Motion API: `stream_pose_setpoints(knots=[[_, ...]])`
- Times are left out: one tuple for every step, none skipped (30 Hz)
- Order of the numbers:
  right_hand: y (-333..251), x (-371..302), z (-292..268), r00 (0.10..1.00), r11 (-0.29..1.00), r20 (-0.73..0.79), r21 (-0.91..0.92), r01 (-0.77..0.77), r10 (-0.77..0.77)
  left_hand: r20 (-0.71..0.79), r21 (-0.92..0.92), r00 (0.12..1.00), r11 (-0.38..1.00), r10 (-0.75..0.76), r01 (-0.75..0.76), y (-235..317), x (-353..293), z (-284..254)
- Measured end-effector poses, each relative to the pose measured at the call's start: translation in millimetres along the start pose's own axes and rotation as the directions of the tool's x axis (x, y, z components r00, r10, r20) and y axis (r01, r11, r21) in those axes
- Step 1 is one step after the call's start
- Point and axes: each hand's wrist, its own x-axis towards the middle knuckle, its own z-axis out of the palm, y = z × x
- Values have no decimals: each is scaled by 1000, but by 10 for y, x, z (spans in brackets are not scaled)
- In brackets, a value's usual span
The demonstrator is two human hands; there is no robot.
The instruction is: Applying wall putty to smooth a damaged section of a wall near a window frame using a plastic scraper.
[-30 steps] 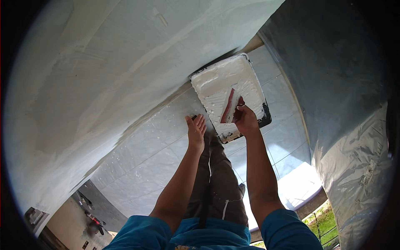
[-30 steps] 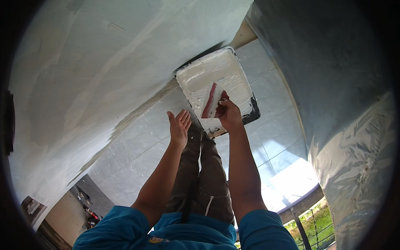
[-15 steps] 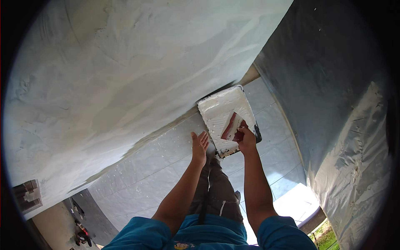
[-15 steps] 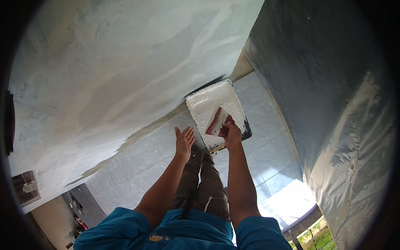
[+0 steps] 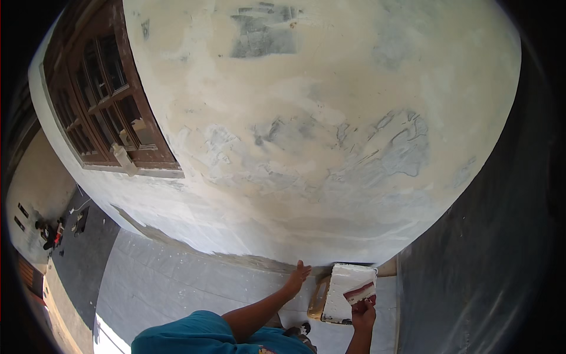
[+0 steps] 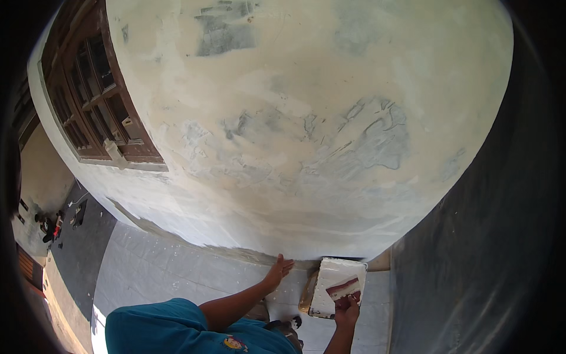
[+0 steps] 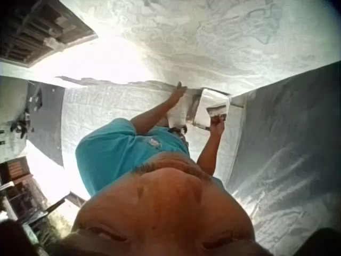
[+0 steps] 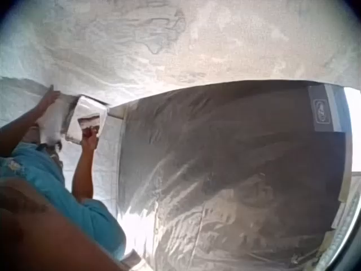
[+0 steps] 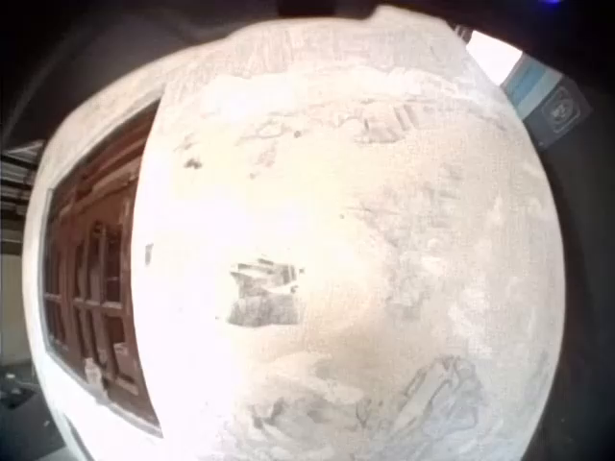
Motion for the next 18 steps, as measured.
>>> stream_pose_setpoints(knots=[[-21, -92, 120, 1000, 1000, 21, 8, -15, 15, -14, -34, 1000, 999, 28, -28, 135, -42, -41], [-5, -200, 325, 999, 1000, 39, -5, -17, 17, -22, -47, 999, 998, 45, -46, 222, -53, -125], [10, -300, 562, 998, 999, 58, -17, -29, 29, -74, -44, 991, 992, 114, -118, 299, -70, -217], [15, -379, 762, 997, 999, 72, -25, -33, 35, -117, -36, 977, 982, 179, -184, 382, -88, -280], [49, -367, 844, 997, 999, 76, -31, -32, 34, -118, -41, 976, 981, 182, -188, 497, -136, -335], [89, -323, 906, 992, 999, 124, -26, -26, 29, -123, -3, 962, 969, 245, -247, 621, -176, -407], [156, -322, 999, 985, 999, 173, -21, -27, 30, -132, 36, 943, 952, 305, -303, 755, -245, -504], [227, -373, 1202, 975, 999, 219, -40, -24, 32, -139, 32, 943, 954, 301, -299, 855, -295, -629], [321, -424, 1416, 969, 999, 246, -51, -12, 24, -146, 52, 915, 927, 376, -373, 957, -345, -767], [423, -477, 1637, 962, 998, 273, -59, 4, 12, -146, 73, 881, 893, 450, -444, 1079, -391, -902], [530, -532, 1823, 951, 998, 309, -66, 16, 5, -141, 71, 886, 897, 441, -436, 1205, -454, -1035], [656, -589, 2020, 939, 997, 344, -72, 27, 0, -148, 98, 841, 854, 520, -510, 1346, -555, -1184], [811, -749, 2324, 927, 996, 375, -84, 27, 7, -156, 129, 788, 803, 596, -582, 1506, -657, -1375], [988, -778, 2481, 918, 995, 396, -87, 52, -14, -143, 130, 796, 809, 588, -574, 1676, -752, -1552], [1168, -780, 2616, 918, 994, 395, -105, 23, 21, -163, 188, 744, 760, 648, -622, 1835, -865, -1750], [1362, -859, 2807, 901, 993, 432, -114, 14, 37, -180, 246, 688, 710, 703, -660, 1971, -990, -1953], [1554, -830, 2906, 860, 997, 507, -79, -13, 51, -186, 272, 646, 671, 740, -690, 2127, -1062, -2155], [1764, -1014, 3208, 898, 996, 439, -84, 18, 20, -194, 296, 611, 640, 767, -709, 2227, -1130, -2335]])
